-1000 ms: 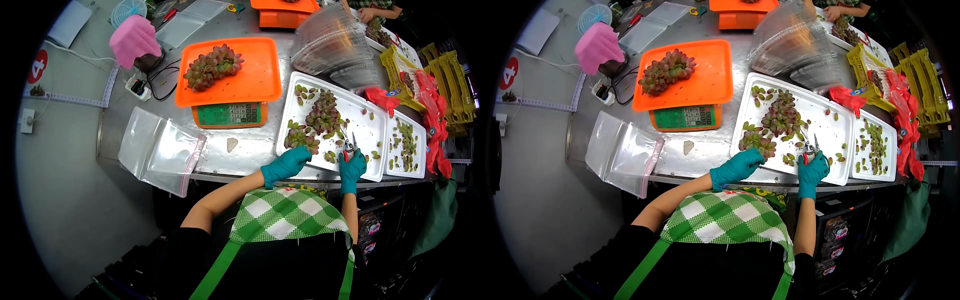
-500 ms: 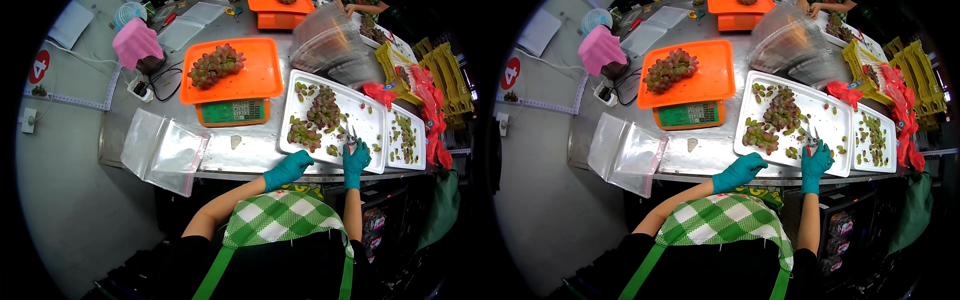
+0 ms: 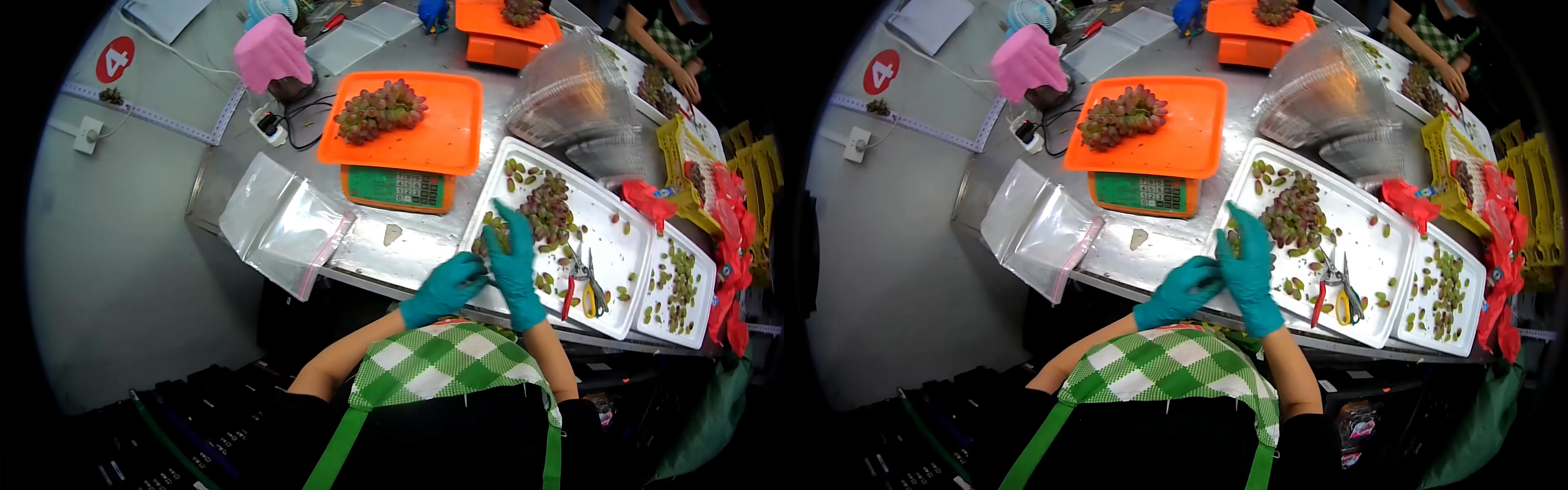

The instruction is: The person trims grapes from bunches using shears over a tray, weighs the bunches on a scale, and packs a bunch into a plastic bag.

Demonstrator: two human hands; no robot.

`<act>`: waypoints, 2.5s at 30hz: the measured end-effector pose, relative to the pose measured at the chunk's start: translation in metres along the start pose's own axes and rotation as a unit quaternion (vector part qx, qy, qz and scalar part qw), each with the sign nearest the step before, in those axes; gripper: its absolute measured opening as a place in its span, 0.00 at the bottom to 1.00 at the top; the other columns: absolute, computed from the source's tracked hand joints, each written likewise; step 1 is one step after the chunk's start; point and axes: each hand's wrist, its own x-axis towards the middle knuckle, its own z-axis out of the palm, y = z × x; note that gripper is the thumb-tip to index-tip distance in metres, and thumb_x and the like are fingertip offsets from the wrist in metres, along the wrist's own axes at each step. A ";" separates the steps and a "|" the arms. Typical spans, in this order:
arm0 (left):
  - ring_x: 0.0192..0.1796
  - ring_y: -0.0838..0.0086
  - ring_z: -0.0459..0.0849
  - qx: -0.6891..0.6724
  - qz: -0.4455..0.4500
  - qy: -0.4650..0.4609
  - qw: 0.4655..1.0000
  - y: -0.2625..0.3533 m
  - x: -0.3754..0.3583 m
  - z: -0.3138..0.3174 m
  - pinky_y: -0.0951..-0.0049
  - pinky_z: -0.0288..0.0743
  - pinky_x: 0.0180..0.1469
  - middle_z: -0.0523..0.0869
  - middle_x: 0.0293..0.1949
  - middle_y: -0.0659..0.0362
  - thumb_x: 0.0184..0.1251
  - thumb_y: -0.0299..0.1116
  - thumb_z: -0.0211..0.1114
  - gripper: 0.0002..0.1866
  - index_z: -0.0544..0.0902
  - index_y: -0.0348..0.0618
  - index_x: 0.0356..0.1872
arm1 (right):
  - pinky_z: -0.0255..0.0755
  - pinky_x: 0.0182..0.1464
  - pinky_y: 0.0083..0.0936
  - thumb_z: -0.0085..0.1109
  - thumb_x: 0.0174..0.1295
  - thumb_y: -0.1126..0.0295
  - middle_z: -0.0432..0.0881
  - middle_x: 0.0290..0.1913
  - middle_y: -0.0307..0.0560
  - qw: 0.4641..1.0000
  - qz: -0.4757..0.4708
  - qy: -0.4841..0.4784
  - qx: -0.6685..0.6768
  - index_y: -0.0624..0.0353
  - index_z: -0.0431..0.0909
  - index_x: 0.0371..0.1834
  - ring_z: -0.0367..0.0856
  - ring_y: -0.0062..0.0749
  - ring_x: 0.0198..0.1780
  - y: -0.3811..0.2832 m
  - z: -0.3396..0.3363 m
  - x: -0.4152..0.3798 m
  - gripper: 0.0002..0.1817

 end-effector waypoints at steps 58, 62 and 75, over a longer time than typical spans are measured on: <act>0.23 0.79 0.73 -0.085 -0.016 0.446 0.891 0.049 -0.064 -0.222 0.81 0.66 0.27 0.74 0.19 0.62 0.60 0.33 0.59 0.12 0.73 0.39 0.19 | 0.70 0.47 0.21 0.65 0.49 0.68 0.76 0.39 0.40 0.906 -0.120 -0.283 0.292 0.58 0.69 0.51 0.75 0.22 0.42 -0.148 0.160 0.068 0.26; 0.20 0.80 0.71 -0.165 0.028 0.416 0.894 0.044 -0.057 -0.216 0.82 0.65 0.21 0.73 0.18 0.61 0.61 0.37 0.59 0.15 0.72 0.40 0.19 | 0.72 0.45 0.21 0.66 0.47 0.72 0.79 0.38 0.40 0.893 -0.076 -0.310 0.318 0.59 0.74 0.44 0.77 0.22 0.41 -0.143 0.173 0.058 0.19; 0.29 0.79 0.74 0.239 0.068 0.563 0.788 0.080 -0.039 -0.241 0.83 0.70 0.32 0.77 0.32 0.59 0.45 0.09 0.57 0.19 0.75 0.38 0.40 | 0.69 0.30 0.27 0.66 0.43 0.73 0.77 0.29 0.38 0.926 -0.352 0.118 0.069 0.51 0.78 0.44 0.74 0.34 0.28 -0.161 0.132 0.083 0.20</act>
